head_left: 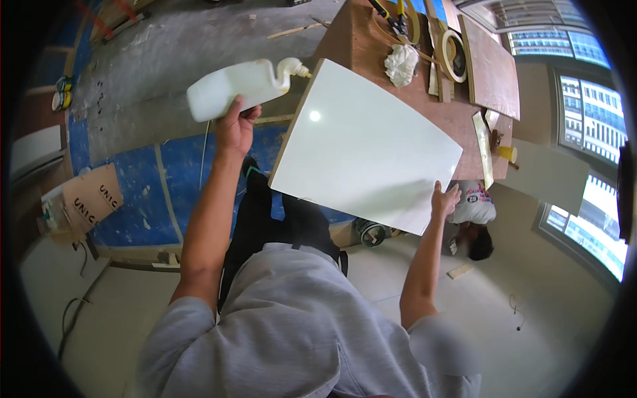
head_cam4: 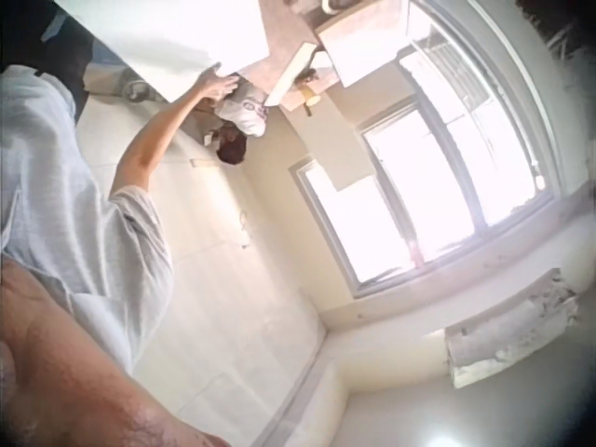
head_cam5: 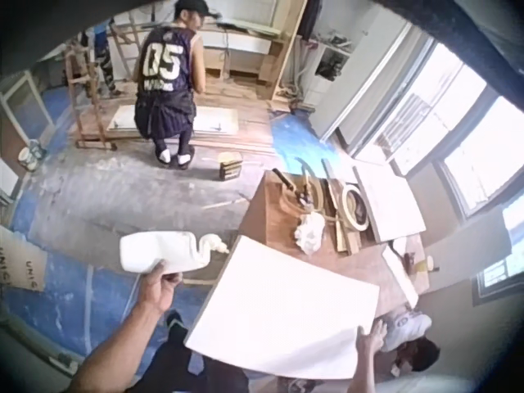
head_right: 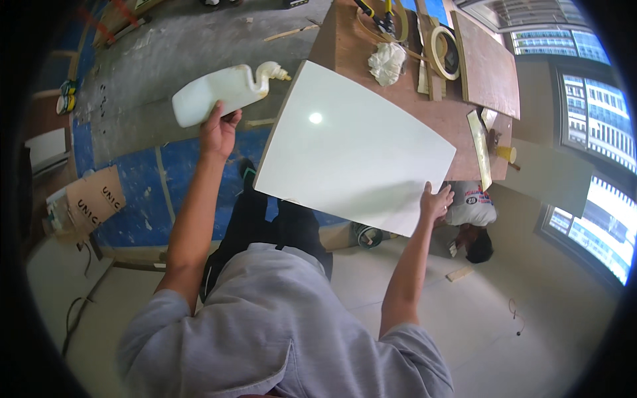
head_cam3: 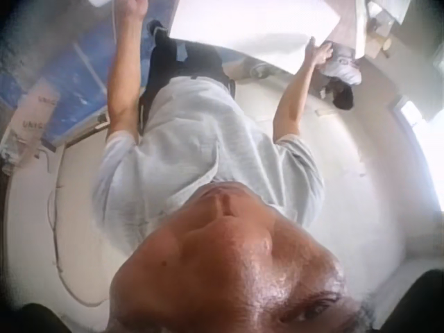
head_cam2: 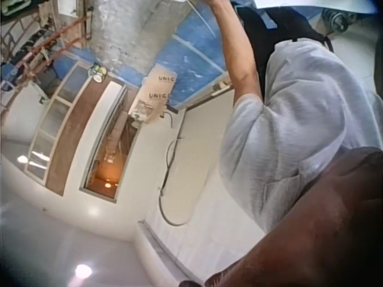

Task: The person trims a roll of veneer edging using a pair of shears and then applies glue from a squeeze bottle to the back of the veneer strip before pressing a larger laminate panel onto a work surface.

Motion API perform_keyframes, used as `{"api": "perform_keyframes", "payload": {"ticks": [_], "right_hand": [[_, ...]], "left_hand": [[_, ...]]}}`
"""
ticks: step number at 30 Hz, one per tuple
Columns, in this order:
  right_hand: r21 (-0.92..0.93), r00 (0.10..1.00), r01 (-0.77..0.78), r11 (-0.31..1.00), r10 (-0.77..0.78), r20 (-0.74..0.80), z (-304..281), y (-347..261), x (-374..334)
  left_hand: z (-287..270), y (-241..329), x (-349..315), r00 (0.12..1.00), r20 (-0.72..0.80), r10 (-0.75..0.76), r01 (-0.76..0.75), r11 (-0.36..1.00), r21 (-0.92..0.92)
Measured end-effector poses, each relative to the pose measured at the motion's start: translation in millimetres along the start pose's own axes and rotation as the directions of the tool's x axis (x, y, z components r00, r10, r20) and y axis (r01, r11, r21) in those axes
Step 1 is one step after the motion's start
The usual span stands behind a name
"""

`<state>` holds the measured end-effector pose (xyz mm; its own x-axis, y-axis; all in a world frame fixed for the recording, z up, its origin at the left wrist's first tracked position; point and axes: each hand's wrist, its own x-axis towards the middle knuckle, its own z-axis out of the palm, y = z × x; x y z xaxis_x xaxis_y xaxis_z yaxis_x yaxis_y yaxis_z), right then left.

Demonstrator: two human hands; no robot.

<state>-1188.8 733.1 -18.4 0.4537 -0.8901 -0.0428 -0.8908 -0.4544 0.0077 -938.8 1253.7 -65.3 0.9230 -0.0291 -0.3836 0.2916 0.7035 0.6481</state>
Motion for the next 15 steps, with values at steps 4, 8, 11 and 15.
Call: {"api": "perform_keyframes", "payload": {"ticks": [4, 8, 11, 15], "right_hand": [[0.379, 0.826, 0.558, 0.738, -0.537, -0.172, 39, -101, -14], [0.367, 0.722, 0.633, 0.682, -0.691, 0.038, 43, -244, -68], [0.174, 0.79, 0.595, 0.785, -0.611, 0.057, 55, -275, -85], [0.152, 0.785, 0.608, 0.779, -0.619, 0.031, 57, -278, -88]], "left_hand": [[24, -15, 12, 0.998, -0.037, 0.055, -0.057, 0.998, -0.037], [44, -19, 24, 0.989, -0.032, 0.145, -0.145, 0.989, -0.008], [54, -19, 33, 0.98, -0.076, 0.182, -0.18, 0.983, 0.029], [54, -24, 44, 0.979, -0.084, 0.187, -0.181, 0.98, 0.078]]}}
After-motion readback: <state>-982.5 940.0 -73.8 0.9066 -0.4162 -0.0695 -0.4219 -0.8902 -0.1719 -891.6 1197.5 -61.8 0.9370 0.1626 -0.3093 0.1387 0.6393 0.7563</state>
